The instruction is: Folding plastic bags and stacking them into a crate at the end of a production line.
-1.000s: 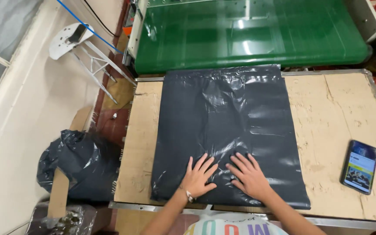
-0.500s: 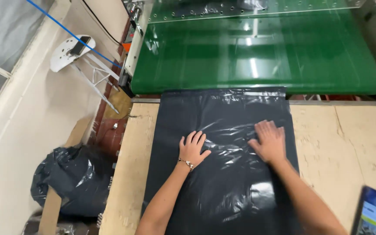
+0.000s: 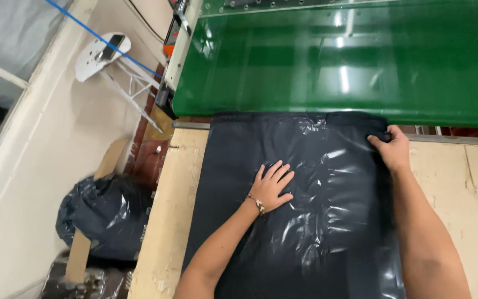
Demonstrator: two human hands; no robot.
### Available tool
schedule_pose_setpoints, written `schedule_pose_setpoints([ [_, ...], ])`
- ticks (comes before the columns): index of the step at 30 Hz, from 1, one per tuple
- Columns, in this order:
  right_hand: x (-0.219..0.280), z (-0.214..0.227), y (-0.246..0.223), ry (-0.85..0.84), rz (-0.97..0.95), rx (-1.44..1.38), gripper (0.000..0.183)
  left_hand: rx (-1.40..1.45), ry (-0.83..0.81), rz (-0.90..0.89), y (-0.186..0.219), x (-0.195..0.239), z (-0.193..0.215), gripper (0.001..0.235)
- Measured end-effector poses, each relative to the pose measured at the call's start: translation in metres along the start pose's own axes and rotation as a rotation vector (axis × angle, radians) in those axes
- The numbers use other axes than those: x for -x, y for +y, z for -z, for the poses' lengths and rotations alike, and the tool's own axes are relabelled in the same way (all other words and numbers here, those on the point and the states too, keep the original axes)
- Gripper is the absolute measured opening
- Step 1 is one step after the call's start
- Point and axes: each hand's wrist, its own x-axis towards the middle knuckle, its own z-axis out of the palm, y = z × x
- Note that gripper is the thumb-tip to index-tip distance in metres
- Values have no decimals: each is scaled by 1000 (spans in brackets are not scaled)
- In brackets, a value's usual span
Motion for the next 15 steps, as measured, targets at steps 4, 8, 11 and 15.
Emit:
schedule_pose_setpoints([
  [4, 6, 12, -3, -156, -71, 34, 45, -80, 35, -48, -7, 1, -6, 73],
  [8, 50, 51, -32, -174, 196, 356, 32, -116, 6, -41, -33, 2, -8, 76],
  [11, 121, 89, -67, -87, 246, 125, 27, -120, -72, 81, -63, 19, -2, 79],
  [15, 179, 96, -48, -160, 561, 162, 13, -92, -108, 264, -100, 51, 1, 61],
])
